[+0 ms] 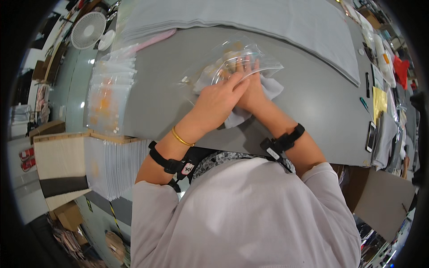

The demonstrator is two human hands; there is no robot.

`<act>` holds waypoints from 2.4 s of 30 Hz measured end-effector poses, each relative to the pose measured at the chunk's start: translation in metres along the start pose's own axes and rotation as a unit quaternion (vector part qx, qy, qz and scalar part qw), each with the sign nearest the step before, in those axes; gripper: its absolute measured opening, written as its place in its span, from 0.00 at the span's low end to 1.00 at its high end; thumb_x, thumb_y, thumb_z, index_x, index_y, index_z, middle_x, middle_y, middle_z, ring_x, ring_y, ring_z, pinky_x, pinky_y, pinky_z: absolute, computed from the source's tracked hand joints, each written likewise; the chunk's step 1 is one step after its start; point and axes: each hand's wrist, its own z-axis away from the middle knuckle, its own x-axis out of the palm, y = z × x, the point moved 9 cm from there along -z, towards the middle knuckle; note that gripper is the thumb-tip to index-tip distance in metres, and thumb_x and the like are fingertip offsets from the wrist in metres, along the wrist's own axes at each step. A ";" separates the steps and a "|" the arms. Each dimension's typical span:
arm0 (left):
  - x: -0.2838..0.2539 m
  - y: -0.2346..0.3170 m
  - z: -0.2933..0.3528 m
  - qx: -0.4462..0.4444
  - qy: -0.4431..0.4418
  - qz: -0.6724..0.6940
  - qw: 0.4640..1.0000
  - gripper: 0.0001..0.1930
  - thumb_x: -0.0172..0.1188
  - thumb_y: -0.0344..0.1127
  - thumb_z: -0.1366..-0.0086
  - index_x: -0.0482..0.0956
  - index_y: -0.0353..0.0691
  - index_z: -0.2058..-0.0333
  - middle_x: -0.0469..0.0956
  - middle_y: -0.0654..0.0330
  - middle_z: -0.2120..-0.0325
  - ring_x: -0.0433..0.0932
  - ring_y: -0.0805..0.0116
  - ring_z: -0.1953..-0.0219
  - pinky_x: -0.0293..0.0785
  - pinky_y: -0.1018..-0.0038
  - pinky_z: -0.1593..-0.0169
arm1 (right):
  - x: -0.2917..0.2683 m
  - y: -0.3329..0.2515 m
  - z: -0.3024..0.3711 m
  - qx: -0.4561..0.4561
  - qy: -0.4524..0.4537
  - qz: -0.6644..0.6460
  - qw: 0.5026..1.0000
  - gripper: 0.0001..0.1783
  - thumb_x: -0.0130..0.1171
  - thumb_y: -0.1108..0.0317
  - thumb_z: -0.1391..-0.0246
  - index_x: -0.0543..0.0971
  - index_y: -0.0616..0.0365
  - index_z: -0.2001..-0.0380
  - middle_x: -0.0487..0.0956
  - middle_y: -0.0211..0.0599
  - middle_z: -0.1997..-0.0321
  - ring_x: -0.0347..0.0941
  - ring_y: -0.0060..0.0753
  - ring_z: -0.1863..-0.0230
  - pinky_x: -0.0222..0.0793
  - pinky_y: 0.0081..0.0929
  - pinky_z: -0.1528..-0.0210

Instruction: The person folds gray garments and places them into clear plastic bags on a work table. They smooth the fabric, seal the bags, and stack the packaged items. The process is repeated for multiple garments.

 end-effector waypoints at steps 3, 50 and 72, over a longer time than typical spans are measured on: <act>-0.008 0.008 0.029 -0.003 0.009 -0.054 0.998 0.28 0.61 0.23 0.42 0.77 0.38 0.41 0.76 0.53 0.45 0.83 0.52 0.56 0.82 0.62 0.58 | -0.023 0.009 0.007 -0.040 -0.022 -0.062 0.997 0.37 0.65 0.44 0.44 0.75 0.44 0.33 0.59 0.58 0.20 0.50 0.64 0.19 0.38 0.63 0.19; 0.059 -0.126 0.030 -0.042 -0.115 -0.109 0.986 0.42 0.57 0.71 0.36 0.66 0.61 0.27 0.49 0.57 0.21 0.40 0.44 0.19 0.33 0.27 0.27 | -0.016 0.062 0.024 -0.114 -0.058 -0.105 0.986 0.40 0.58 0.41 0.34 0.69 0.56 0.29 0.64 0.45 0.22 0.56 0.45 0.20 0.51 0.45 0.19; 0.019 -0.057 0.106 0.078 -0.028 0.012 0.996 0.09 0.67 0.25 0.47 0.77 0.33 0.67 0.81 0.54 0.55 0.81 0.52 0.47 0.83 0.64 0.50 | 0.005 -0.104 0.041 -0.369 0.088 -0.165 0.910 0.13 0.65 0.63 0.50 0.81 0.56 0.61 0.79 0.33 0.51 0.75 0.36 0.47 0.70 0.32 0.47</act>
